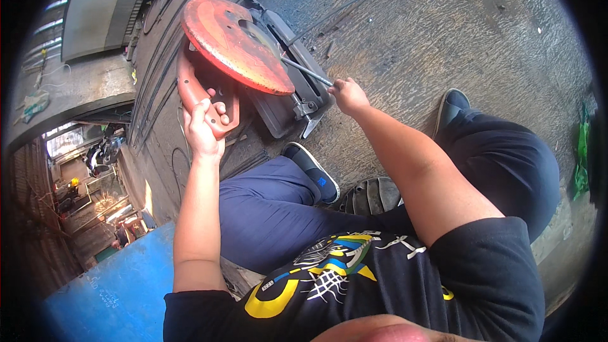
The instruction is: Cutting metal rods to length using a circular chop saw.
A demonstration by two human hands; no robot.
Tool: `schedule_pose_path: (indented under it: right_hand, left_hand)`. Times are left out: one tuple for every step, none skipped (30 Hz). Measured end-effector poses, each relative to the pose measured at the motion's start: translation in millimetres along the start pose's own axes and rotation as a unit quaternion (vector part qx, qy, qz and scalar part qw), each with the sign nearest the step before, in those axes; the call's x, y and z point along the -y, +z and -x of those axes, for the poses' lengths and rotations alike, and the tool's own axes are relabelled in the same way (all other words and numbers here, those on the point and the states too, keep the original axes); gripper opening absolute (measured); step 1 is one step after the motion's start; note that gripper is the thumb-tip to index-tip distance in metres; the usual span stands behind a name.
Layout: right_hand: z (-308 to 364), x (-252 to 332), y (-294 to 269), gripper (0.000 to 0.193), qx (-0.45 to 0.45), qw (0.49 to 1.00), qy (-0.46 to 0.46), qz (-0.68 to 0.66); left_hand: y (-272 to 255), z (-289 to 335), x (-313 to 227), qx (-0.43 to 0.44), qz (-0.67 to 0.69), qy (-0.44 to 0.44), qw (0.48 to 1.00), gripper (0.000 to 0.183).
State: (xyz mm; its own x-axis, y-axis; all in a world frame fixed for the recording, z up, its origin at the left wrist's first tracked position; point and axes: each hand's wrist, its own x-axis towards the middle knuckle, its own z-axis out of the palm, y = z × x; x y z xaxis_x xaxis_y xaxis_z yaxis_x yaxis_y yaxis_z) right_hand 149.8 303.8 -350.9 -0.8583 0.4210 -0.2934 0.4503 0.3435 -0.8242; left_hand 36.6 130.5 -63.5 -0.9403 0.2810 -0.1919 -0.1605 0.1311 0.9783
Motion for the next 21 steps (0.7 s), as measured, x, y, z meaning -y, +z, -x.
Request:
schedule_pose_path:
  right_hand:
    - [-1.3, 0.3, -0.2, 0.033, 0.024, 1.000, 0.019, 0.003]
    - [-2.2, 0.5, -0.4, 0.033, 0.047, 0.998, 0.039, 0.005]
    - [-1.7, 0.5, -0.2, 0.033, 0.047, 0.998, 0.038, 0.005]
    - [-0.4, 1.6, -0.8, 0.032, 0.060, 0.995, 0.061, -0.048]
    - [0.4, 2.6, -1.5, 0.032, 0.073, 0.989, 0.084, -0.100]
    - [0.1, 3.7, -2.7, 0.032, 0.073, 0.989, 0.083, -0.100]
    - [-0.2, 4.2, -4.3, 0.031, 0.081, 0.986, 0.094, -0.112]
    - [-0.4, 5.2, -5.7, 0.032, 0.088, 0.983, 0.106, -0.123]
    - [-0.6, 5.0, -5.2, 0.032, 0.088, 0.983, 0.105, -0.124]
    - [-0.9, 3.0, -4.7, 0.032, 0.091, 0.982, 0.096, -0.133]
    - [-1.7, 0.9, -4.4, 0.033, 0.094, 0.981, 0.088, -0.143]
    - [-3.1, -1.3, -4.4, 0.033, 0.093, 0.981, 0.088, -0.144]
    - [-3.7, -1.5, -4.8, 0.033, 0.093, 0.981, 0.085, -0.146]
    - [-4.2, -1.8, -5.0, 0.032, 0.093, 0.981, 0.082, -0.149]
    - [-4.6, -2.0, -5.1, 0.032, 0.093, 0.981, 0.082, -0.149]
    - [-4.8, -2.2, -5.2, 0.031, 0.090, 0.980, 0.075, -0.161]
    - [-5.2, -2.4, -5.2, 0.030, 0.088, 0.979, 0.068, -0.173]
    - [-5.8, -2.3, -5.1, 0.030, 0.087, 0.979, 0.068, -0.174]
    - [-6.3, -2.1, -5.3, 0.027, 0.092, 0.979, 0.058, -0.175]
    - [-6.9, -1.8, -5.5, 0.025, 0.096, 0.979, 0.048, -0.176]
    - [-7.9, -1.4, -5.7, 0.025, 0.095, 0.979, 0.048, -0.176]
  left_hand:
    - [-1.3, 0.2, -0.1, -0.001, 0.000, 0.001, 1.000, 0.047]
    - [-2.6, 0.1, 0.2, -0.001, 0.001, 0.000, 1.000, 0.047]
    - [-3.6, 0.0, 0.4, -0.002, 0.003, 0.000, 1.000, 0.047]
    - [-4.7, 0.1, 0.5, -0.003, 0.003, 0.000, 1.000, 0.047]
    - [-5.7, 0.1, 0.6, 0.000, 0.004, 0.001, 1.000, 0.048]
    - [-6.4, 0.1, 0.2, 0.002, 0.006, 0.002, 1.000, 0.048]
    - [-6.1, 0.2, 0.0, 0.002, 0.006, 0.003, 1.000, 0.048]
    - [-5.4, 0.5, -0.1, 0.001, 0.006, 0.002, 1.000, 0.048]
    - [-4.9, 0.9, -0.5, -0.001, 0.005, 0.001, 1.000, 0.049]
    - [-4.0, 0.8, -0.3, 0.000, 0.006, 0.001, 1.000, 0.049]
    - [-3.3, 0.7, 0.0, 0.001, 0.007, 0.000, 1.000, 0.049]
    - [-3.0, 0.5, 0.2, 0.003, 0.008, -0.002, 1.000, 0.049]
    - [-3.8, 0.4, 0.5, 0.003, 0.007, -0.002, 1.000, 0.049]
    - [-4.8, 0.1, 1.0, 0.002, 0.008, -0.002, 1.000, 0.049]
    - [-5.4, -0.1, 1.1, 0.000, 0.009, -0.001, 1.000, 0.049]
    - [-5.4, 0.0, 0.9, 0.001, 0.009, -0.001, 1.000, 0.049]
    - [-5.3, 0.2, 0.7, 0.001, 0.009, -0.002, 1.000, 0.049]
    - [-5.2, 0.1, 0.5, 0.001, 0.008, -0.002, 1.000, 0.050]
    - [-5.6, -0.2, 0.8, 0.001, 0.008, -0.002, 1.000, 0.050]
    - [-6.4, -0.7, 1.2, -0.002, 0.009, -0.004, 1.000, 0.050]
    - [-6.7, -1.0, 1.4, -0.005, 0.009, -0.005, 1.000, 0.050]
